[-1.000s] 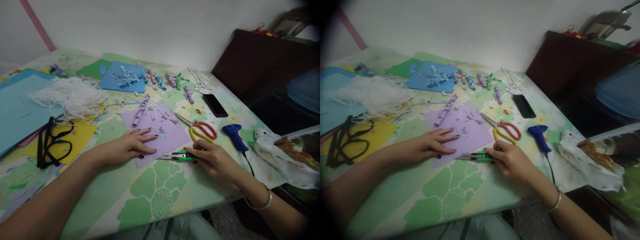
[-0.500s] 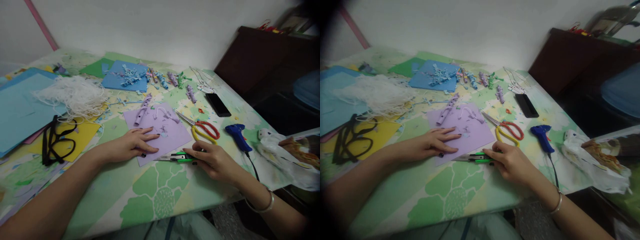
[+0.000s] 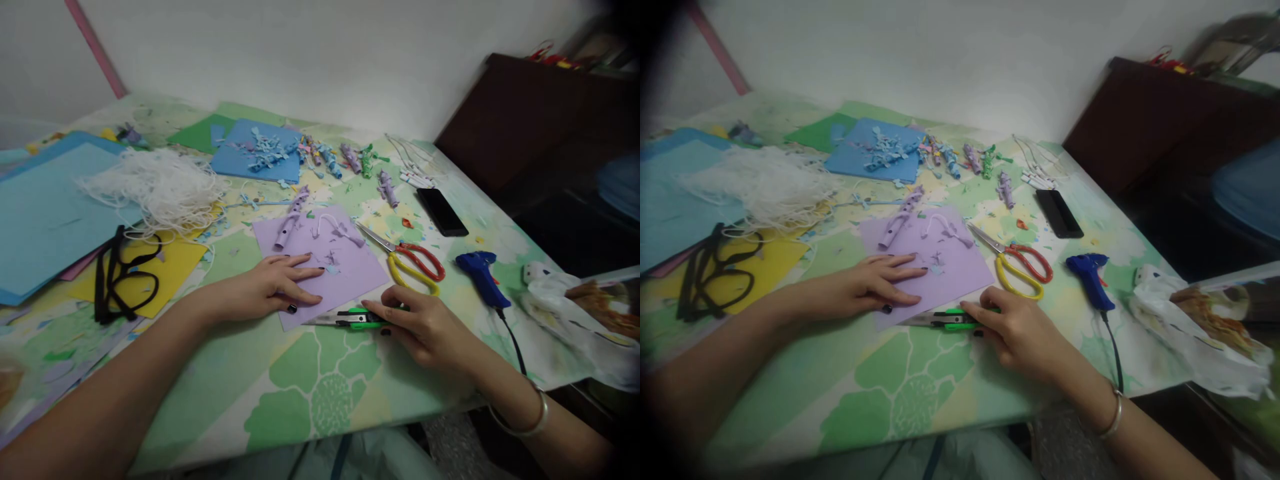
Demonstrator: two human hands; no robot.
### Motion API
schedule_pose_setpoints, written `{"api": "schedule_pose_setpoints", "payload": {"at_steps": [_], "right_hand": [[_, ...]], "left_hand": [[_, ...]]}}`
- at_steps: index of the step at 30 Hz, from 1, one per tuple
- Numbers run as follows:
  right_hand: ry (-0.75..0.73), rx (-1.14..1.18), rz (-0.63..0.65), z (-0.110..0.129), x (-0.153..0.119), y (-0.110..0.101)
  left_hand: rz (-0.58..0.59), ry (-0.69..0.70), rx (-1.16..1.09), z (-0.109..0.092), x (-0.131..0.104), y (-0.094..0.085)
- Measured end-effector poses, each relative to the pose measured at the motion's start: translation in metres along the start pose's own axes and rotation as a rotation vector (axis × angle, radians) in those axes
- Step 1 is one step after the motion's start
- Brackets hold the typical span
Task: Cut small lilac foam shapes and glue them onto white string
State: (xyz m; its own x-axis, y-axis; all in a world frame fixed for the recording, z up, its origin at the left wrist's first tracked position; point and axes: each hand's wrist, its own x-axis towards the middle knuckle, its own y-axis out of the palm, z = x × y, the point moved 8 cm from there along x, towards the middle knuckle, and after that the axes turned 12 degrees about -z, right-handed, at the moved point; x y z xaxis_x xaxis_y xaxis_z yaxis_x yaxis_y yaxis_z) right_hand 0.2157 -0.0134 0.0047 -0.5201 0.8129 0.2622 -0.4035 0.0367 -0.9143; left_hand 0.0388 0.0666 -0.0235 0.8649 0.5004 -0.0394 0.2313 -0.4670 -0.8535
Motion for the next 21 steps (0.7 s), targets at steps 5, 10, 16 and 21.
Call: {"api": "schedule_pose_setpoints", "payload": {"at_steps": [5, 10, 16, 21], "right_hand": [[-0.014, -0.027, 0.004, 0.003, 0.001, 0.001], [-0.004, -0.032, 0.018, 0.006, 0.003, 0.001], [0.003, -0.031, 0.016, 0.011, 0.005, 0.000], [-0.001, -0.035, 0.040, 0.012, 0.007, 0.002]], "left_hand": [[-0.013, 0.010, -0.027, 0.001, 0.000, 0.000], [-0.031, 0.019, -0.052, -0.001, 0.000, -0.002], [-0.044, 0.040, -0.053, -0.003, -0.001, -0.004], [-0.036, 0.026, -0.050, -0.003, 0.000, -0.004]]}}
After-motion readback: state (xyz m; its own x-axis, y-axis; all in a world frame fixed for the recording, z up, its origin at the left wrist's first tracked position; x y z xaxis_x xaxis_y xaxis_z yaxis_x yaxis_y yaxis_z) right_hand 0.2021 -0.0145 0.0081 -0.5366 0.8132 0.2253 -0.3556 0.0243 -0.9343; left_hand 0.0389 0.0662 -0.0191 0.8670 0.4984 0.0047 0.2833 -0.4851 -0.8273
